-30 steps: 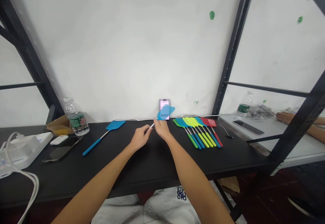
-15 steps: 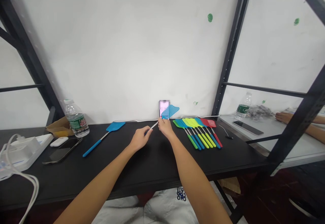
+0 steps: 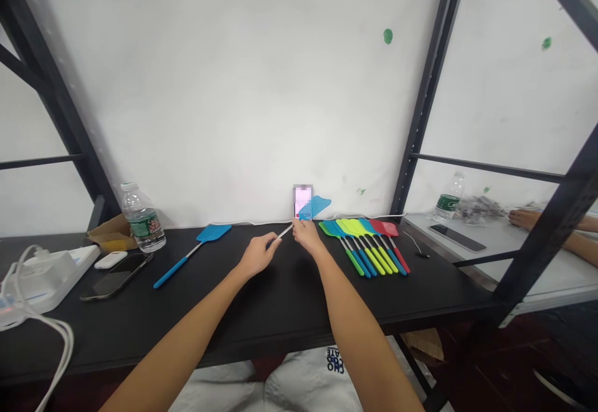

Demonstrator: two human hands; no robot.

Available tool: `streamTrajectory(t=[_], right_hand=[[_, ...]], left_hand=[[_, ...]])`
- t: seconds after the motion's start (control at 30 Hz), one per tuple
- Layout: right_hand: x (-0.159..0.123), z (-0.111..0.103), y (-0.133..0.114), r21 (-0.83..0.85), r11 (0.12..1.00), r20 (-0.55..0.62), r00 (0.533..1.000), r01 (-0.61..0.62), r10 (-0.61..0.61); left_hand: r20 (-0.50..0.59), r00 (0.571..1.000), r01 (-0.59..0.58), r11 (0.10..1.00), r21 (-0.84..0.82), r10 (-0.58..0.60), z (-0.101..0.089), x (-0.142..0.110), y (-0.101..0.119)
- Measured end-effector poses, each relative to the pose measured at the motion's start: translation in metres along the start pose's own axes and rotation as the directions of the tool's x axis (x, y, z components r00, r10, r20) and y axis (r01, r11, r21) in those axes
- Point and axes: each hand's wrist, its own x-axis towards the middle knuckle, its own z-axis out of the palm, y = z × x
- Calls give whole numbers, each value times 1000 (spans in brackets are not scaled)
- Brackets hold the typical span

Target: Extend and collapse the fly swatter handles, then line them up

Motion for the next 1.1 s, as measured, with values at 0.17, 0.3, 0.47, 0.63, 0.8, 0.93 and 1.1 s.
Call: streamTrajectory(t=[0.17, 0.3, 0.47, 0.63, 0.8, 0.93, 1.1], right_hand=[[1, -8, -4, 42, 999, -81, 996, -30, 34], [-3, -9, -3, 38, 998, -99, 994, -52, 56], [-12, 14, 7, 45, 994, 16, 995, -99, 99], [-18, 33, 13, 78, 980, 113, 978, -184, 174], [-17, 32, 9, 67, 979, 98, 978, -191, 184], [-16, 28, 6, 62, 984, 95, 982, -169, 163], [-10, 15, 8, 97, 985, 44, 989, -145, 142]], left_hand=[[18, 1000, -15, 1000, 14, 15, -2, -1, -1], [35, 999, 2, 999, 53, -4, -2, -5, -3], [-25, 1000, 18, 995, 94, -16, -6, -8, -4], [-26, 999, -25, 990, 141, 29, -10, -7, -4], [3, 1000, 28, 985, 169, -29, -9, -6, -2], [4, 999, 42, 987, 158, -43, -8, -4, 0], [8, 999, 47, 989, 142, -48, -10, -5, -5]])
